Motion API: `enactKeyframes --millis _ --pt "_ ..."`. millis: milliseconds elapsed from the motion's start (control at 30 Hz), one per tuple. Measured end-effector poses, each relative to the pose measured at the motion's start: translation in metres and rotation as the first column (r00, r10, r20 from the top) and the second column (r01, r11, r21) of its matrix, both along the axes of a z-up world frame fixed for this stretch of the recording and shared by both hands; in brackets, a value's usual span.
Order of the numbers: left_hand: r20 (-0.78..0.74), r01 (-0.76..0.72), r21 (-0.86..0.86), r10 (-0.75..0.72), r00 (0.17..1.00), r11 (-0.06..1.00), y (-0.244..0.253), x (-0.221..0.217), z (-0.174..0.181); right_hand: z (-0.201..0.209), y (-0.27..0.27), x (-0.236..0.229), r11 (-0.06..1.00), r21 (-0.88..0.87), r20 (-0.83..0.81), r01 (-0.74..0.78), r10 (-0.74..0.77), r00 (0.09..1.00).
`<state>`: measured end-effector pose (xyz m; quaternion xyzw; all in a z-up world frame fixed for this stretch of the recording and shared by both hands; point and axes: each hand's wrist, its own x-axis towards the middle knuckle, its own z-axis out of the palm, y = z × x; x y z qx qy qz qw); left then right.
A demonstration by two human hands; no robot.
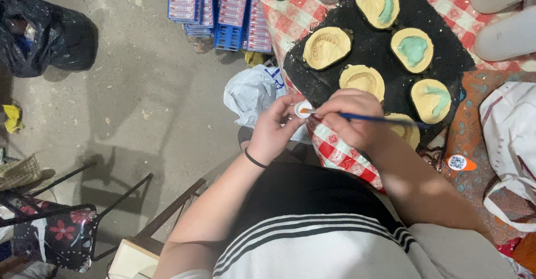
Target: The person paints the interior of several yellow, mask-shaped objects with a light blue substance using a paintbrush. They hold one mask in their left hand and apply the paint with their right hand, occasionally dipping the brush into a small white container. The person works over a table covered with a red and white checkered cloth.
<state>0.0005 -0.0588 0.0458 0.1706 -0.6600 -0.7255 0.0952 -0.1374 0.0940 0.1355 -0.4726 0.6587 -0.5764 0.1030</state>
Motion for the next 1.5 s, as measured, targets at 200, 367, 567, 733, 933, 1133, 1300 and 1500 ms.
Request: enactKeyframes --millis 200,367,567,733,933,1133,1300,1500 --pt "0.029 0.038 -0.254 -0.032 0.999 0.966 0.0 0.0 0.02 -0.004 0.008 0.004 0.995 0.087 -0.195 -0.051 0.068 0.978" --pt "0.058 0.051 -0.445 -0.028 0.998 0.894 0.001 -0.004 0.02 -0.008 0.011 0.002 0.999 0.052 -0.261 0.006 0.008 0.965" --pt "0.068 0.006 -0.491 0.032 0.997 0.871 0.002 -0.003 0.009 -0.025 0.009 0.017 0.978 0.167 0.059 0.127 -0.138 0.989" --pt "0.121 -0.074 -0.317 0.117 0.986 0.946 -0.002 -0.003 0.014 -0.06 0.016 -0.019 0.956 0.177 0.474 0.236 -0.293 0.83" --pt "0.236 -0.046 -0.206 0.095 0.967 0.977 -0.002 0.009 -0.001 -0.087 -0.004 -0.115 0.891 0.279 0.158 0.358 -0.411 0.898" --pt "0.221 0.05 -0.324 0.024 0.975 0.945 0.005 0.013 -0.003 -0.088 -0.063 -0.145 0.731 0.638 0.056 0.241 -0.357 0.933" --pt "0.299 0.075 -0.325 0.028 0.954 0.943 0.0 0.016 0.006 -0.113 -0.085 -0.167 0.579 0.78 -0.208 0.239 -0.121 0.971" --pt "0.254 0.046 -0.267 0.024 0.967 0.963 -0.004 0.019 0.0 -0.122 -0.08 -0.176 0.62 0.735 -0.249 0.274 -0.13 0.96"
